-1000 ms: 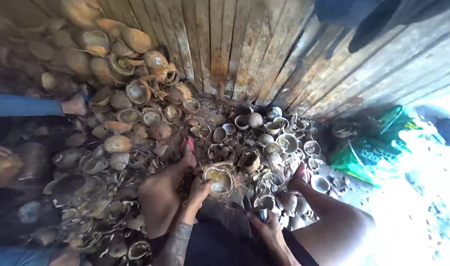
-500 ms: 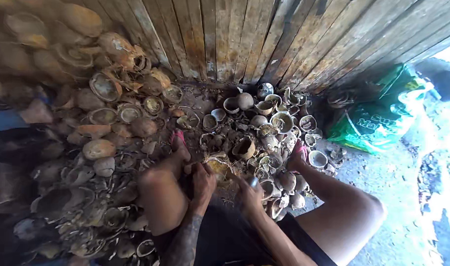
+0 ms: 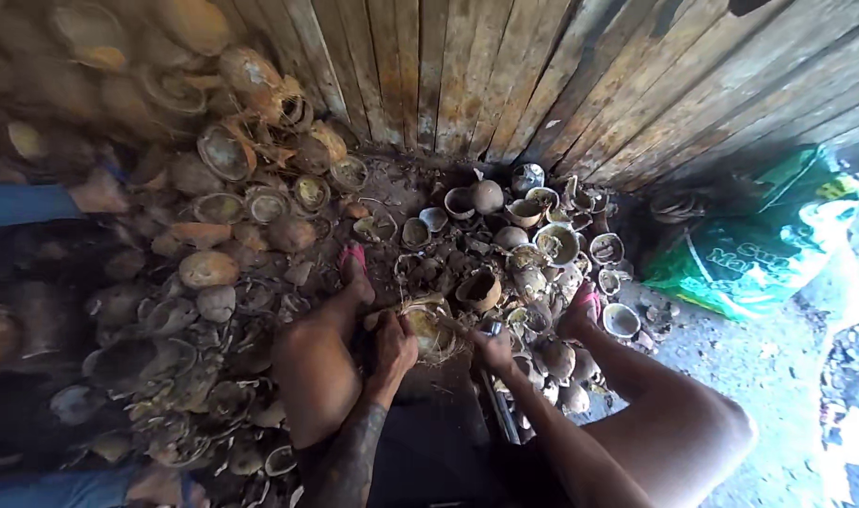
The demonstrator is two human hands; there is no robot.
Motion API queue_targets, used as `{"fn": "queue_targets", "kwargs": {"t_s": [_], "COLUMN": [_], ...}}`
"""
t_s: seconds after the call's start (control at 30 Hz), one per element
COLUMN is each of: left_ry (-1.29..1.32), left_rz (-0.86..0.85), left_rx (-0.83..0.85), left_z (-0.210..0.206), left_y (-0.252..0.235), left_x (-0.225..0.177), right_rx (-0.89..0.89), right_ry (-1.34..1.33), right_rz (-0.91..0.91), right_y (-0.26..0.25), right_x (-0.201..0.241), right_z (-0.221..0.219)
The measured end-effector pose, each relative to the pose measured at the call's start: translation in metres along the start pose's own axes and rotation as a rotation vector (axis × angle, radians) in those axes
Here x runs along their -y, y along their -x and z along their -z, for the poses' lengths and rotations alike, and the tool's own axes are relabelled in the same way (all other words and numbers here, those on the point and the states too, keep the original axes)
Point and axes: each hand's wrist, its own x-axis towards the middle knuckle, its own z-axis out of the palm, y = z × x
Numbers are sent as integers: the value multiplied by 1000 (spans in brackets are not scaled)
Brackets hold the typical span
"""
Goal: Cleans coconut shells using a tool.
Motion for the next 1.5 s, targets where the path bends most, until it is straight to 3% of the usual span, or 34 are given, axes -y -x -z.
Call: {"fn": "queue_targets", "kwargs": {"t_s": [0.07, 0.13, 0.27, 0.37, 0.47, 0.53, 0.67, 0.83, 0.9, 1.0, 1.17, 1.23, 1.3, 1.37, 1.43, 1.5], "left_ry": [-10, -53, 68, 191, 153, 111, 49, 354, 317, 130, 56, 142, 333, 473, 427, 248], "left_rz": [-14, -2, -115, -237, -341, -357, -351, -271, -330, -417, -447, -427, -404, -342, -288, -312], "left_rx": [36, 85, -257, -167, -279, -279, -260, -147, -135, -272, -274, -232, -221, -228, -155, -162], "left_z": [3, 10, 7, -18, -43, -43, -39, -12, -18, -41, -43, -32, -19, -6, -10, -29], "left_y": [-2, -1, 13, 25, 13, 10, 6, 12, 11, 0, -2, -3, -4, -2, 6, 8], "left_x": [4, 2, 2, 6, 13, 16, 15, 12, 8, 11, 14, 21, 25, 19, 16, 19], "right_rx": [130, 150, -109, -279, -293, -234, -60, -211, -290, -317, 64, 107, 12, -121, -241, -320], "right_ry": [48, 65, -9, -190, -43, 62, 7, -6, -49, 62, 127, 114, 108, -17, -220, -313], "right_rz": [91, 112, -24, -184, -111, -17, 125, 20, -32, -35, 200, 244, 124, -109, -306, -364], "right_y": [-33, -29, 59, 100, 72, 36, -12, 76, 93, 62, -45, -43, 1, 57, 94, 98], "right_x": [-5, 5, 32, 40, 38, 14, -19, 29, 40, 35, 5, 13, 26, 40, 44, 48], "right_z": [11, 14, -6, -30, -31, -10, 16, -25, -42, -31, 14, 10, 4, -9, -24, -34]}}
